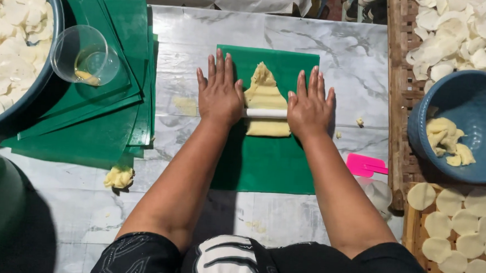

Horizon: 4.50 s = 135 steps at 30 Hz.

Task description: Rolling out pieces of dough into thin sheets on a mat using a rolling pin.

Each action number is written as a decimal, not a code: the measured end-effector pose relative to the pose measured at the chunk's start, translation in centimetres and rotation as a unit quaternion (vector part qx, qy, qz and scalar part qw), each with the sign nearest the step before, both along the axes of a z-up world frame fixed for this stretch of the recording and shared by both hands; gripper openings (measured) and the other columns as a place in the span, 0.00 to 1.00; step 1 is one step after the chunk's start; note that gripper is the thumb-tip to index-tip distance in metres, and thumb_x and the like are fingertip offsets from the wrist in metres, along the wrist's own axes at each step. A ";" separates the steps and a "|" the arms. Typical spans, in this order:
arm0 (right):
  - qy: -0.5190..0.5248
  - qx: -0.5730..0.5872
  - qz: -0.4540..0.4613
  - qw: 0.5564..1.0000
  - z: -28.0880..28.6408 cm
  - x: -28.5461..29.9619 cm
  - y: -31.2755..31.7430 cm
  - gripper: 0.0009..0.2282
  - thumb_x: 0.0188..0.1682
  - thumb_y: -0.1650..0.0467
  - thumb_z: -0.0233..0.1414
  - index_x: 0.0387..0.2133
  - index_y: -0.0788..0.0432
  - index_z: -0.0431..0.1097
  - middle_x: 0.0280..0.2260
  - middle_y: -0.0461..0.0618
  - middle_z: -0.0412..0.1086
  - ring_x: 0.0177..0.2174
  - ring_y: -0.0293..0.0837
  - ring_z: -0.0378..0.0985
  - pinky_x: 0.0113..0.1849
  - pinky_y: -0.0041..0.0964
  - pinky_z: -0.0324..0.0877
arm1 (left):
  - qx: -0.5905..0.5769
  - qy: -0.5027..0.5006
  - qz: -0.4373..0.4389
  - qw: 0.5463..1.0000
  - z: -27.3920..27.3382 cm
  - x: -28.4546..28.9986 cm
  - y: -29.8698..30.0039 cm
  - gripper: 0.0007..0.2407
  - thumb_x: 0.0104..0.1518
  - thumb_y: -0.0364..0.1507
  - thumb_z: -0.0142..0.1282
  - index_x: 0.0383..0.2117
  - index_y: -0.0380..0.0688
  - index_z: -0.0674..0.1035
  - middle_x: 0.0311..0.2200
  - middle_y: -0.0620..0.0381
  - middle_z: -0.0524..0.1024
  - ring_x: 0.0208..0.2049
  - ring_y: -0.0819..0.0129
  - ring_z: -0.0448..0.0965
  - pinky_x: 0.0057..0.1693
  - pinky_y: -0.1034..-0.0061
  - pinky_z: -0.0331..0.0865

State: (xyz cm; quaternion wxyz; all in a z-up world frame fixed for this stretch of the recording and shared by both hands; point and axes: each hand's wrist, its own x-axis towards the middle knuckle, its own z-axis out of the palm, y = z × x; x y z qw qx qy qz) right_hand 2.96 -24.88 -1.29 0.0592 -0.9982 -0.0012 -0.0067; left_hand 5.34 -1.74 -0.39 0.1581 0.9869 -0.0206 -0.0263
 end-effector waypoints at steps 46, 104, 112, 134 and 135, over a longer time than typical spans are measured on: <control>-0.180 -0.023 0.087 0.980 0.7 -4.1 0.8 0.23 0.59 0.65 0.42 0.66 0.62 0.62 0.68 0.64 0.54 0.66 0.58 0.56 0.59 0.62 0.51 | 0.004 -0.072 -0.014 0.997 -1.9 -4.7 0.2 0.27 0.68 0.38 0.33 0.72 0.39 0.55 0.74 0.44 0.46 0.75 0.50 0.42 0.75 0.52 0.33; -0.114 0.018 0.096 0.989 -0.7 -10.6 0.3 0.29 0.61 0.55 0.36 0.72 0.57 0.47 0.72 0.56 0.45 0.70 0.53 0.44 0.64 0.65 0.30 | -0.001 -0.061 -0.046 0.997 -0.5 -12.0 1.1 0.26 0.70 0.44 0.31 0.73 0.47 0.54 0.75 0.51 0.44 0.75 0.52 0.38 0.75 0.53 0.30; -0.026 0.013 0.039 0.999 1.7 1.0 1.0 0.28 0.61 0.50 0.29 0.73 0.43 0.45 0.73 0.52 0.42 0.71 0.51 0.40 0.62 0.78 0.26 | 0.004 -0.024 -0.015 1.000 0.9 -0.5 0.1 0.27 0.70 0.42 0.27 0.74 0.46 0.51 0.76 0.50 0.39 0.76 0.52 0.34 0.75 0.49 0.25; -0.164 0.079 0.156 0.971 -2.1 -7.1 -2.5 0.16 0.51 0.49 0.52 0.46 0.38 0.71 0.39 0.35 0.63 0.42 0.42 0.68 0.48 0.45 0.60 | -0.002 -0.007 -0.043 0.999 1.9 -6.5 1.4 0.27 0.70 0.44 0.26 0.73 0.47 0.50 0.76 0.50 0.39 0.76 0.53 0.33 0.74 0.49 0.23; -0.181 0.075 0.162 0.967 -1.3 -6.1 -2.5 0.17 0.51 0.49 0.52 0.48 0.39 0.71 0.39 0.35 0.62 0.42 0.42 0.68 0.47 0.44 0.59 | 0.001 -0.025 -0.040 0.999 2.7 -5.5 1.1 0.26 0.70 0.42 0.28 0.73 0.47 0.50 0.76 0.51 0.39 0.76 0.53 0.34 0.74 0.50 0.23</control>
